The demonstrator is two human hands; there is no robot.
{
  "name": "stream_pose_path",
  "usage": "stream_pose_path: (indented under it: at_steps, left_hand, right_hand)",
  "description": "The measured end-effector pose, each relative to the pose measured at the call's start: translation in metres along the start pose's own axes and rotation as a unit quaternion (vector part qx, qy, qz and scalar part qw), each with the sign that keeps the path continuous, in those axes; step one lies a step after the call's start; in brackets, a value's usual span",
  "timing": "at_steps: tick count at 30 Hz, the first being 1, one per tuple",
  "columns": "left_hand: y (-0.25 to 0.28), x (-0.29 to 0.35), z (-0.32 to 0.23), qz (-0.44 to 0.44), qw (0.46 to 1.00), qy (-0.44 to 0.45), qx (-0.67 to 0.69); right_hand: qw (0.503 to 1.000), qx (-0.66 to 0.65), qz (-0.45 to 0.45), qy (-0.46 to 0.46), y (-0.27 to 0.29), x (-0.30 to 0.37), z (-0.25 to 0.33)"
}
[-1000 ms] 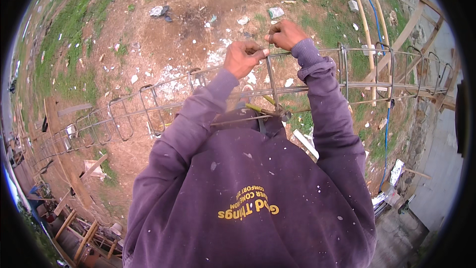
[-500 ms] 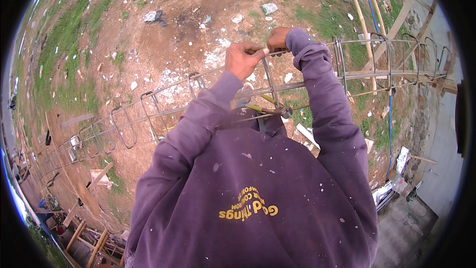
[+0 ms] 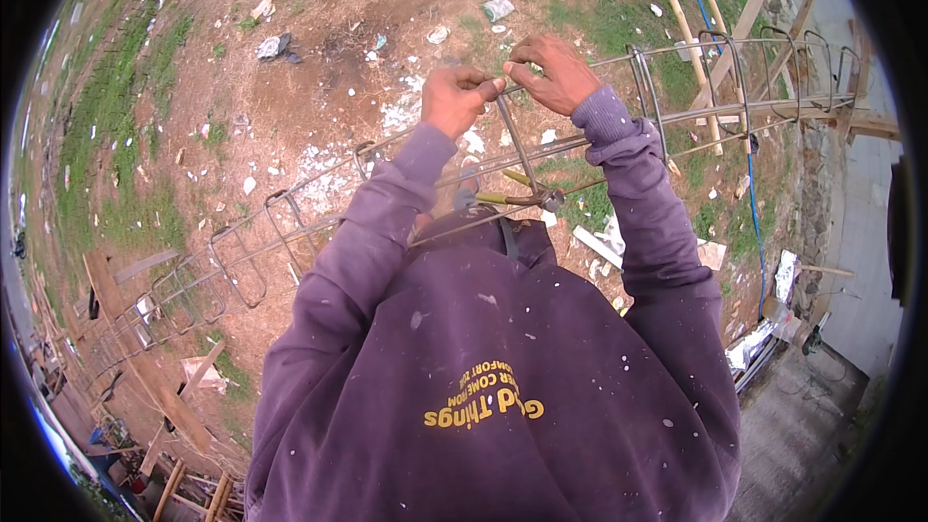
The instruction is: The person assembles a rebar cage by hand, bending and tying steel bars together using pliers. They repeatedly position bars, twist wire ties, and secure joints to form a grid-like structure.
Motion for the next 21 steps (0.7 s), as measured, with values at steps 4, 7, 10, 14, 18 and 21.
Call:
stream_pose_path:
  at_steps: [4, 7, 10, 14, 18, 21]
  left_hand:
    - [-0.002, -0.003, -0.005, 0.004, 1.000, -0.009, -0.016]
    - [-0.003, -0.004, 0.003, 0.008, 1.000, -0.007, 0.003]
    - [-0.005, -0.001, 0.004, -0.013, 1.000, 0.012, -0.023]
    - [-0.007, 0.000, 0.003, -0.006, 1.000, -0.005, -0.021]
    - [-0.010, -0.001, 0.015, -0.006, 0.999, -0.024, -0.031]
    - [-0.007, 0.005, 0.009, -0.009, 0.999, -0.033, -0.037]
  right_hand:
    - [0.966, 0.015, 0.118, -0.231, 0.030, 0.042, 0.031]
    - [0.982, 0.023, 0.106, -0.152, -0.003, 0.056, 0.018]
    - [0.988, 0.019, 0.105, -0.113, -0.032, 0.056, 0.011]
    - [0.990, 0.028, 0.117, -0.068, -0.039, 0.056, 0.013]
    - [0.980, 0.121, 0.157, 0.008, -0.008, 0.045, 0.026]
    - [0.978, 0.174, 0.104, 0.045, 0.012, 0.034, 0.037]
Point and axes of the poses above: each hand's wrist, its own x-axis away from the middle knuckle, its own y-axis out of the back of the hand, z = x × y, the point moved 2 cm from there along -x, towards the middle knuckle, and after that the axes turned 9 degrees about -z, right-handed, at the moved point
